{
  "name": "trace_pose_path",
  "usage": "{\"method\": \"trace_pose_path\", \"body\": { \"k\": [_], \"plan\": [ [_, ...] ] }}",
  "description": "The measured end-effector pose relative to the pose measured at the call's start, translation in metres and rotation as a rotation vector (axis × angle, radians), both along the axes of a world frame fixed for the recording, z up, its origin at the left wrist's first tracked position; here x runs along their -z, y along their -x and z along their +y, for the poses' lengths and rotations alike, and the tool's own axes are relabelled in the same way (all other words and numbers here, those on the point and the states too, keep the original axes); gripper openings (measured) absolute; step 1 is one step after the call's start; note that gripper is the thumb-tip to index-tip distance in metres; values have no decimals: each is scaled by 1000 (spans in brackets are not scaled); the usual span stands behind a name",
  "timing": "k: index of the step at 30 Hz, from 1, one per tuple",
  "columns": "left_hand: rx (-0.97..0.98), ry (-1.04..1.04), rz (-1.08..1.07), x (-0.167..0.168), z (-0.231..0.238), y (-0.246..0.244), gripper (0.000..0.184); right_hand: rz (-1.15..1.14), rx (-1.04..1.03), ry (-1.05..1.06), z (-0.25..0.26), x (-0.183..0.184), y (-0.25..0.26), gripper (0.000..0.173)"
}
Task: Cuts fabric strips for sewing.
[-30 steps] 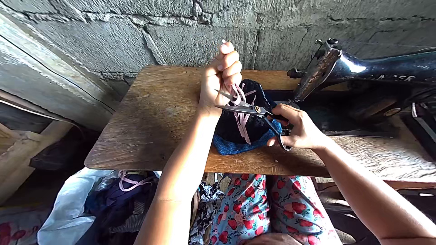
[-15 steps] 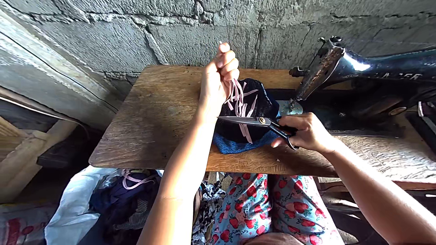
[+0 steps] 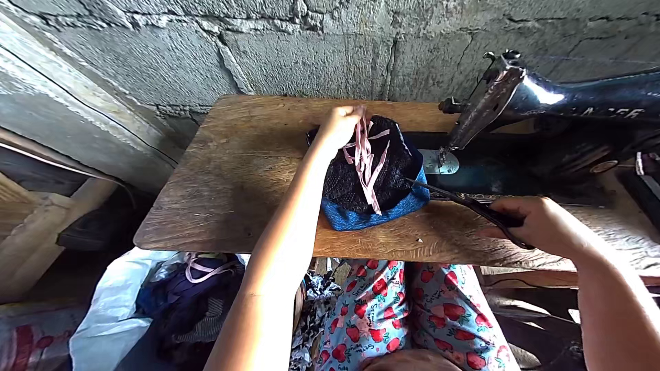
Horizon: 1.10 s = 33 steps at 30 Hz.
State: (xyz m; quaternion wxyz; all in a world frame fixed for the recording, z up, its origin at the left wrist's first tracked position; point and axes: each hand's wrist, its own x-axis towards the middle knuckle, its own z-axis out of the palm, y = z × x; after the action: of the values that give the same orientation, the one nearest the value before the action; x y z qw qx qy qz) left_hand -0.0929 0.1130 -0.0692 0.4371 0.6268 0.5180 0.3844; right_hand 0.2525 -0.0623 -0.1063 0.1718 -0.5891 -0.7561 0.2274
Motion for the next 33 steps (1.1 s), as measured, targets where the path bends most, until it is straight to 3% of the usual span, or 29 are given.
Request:
{"method": "trace_pose_path", "body": {
  "k": [2,7,13,16,18,23,28,31,33],
  "plan": [
    [-18,-22,184,15,12,3,33,-3,44,17,-3,2,-8,30],
    [-87,-102,286,27,24,12,25,-29,227,40,-19,0,-30,29],
    [-159,-306,478,20,21,20,22,-39,447,56,-33,8,-43,24],
    [-258,-399,465,17,21,23,25,-8,533,47,-32,9,-39,31],
    [-293,-427,361,17,22,25,25,-7,564,23,-31,8,-35,38],
    [-106,-324,-251,11,18,14,12,-19,588,-156,-33,12,-23,29],
    [-22,-114,-524,-20,-20,-10,16,-128,419,-311,-41,-2,-4,22],
    [52,14,-684,-29,-35,-22,26,66,266,-483,-25,-21,56,28],
    [78,120,-749,-30,-42,-29,31,321,119,-352,2,-27,102,44]
  ]
}}
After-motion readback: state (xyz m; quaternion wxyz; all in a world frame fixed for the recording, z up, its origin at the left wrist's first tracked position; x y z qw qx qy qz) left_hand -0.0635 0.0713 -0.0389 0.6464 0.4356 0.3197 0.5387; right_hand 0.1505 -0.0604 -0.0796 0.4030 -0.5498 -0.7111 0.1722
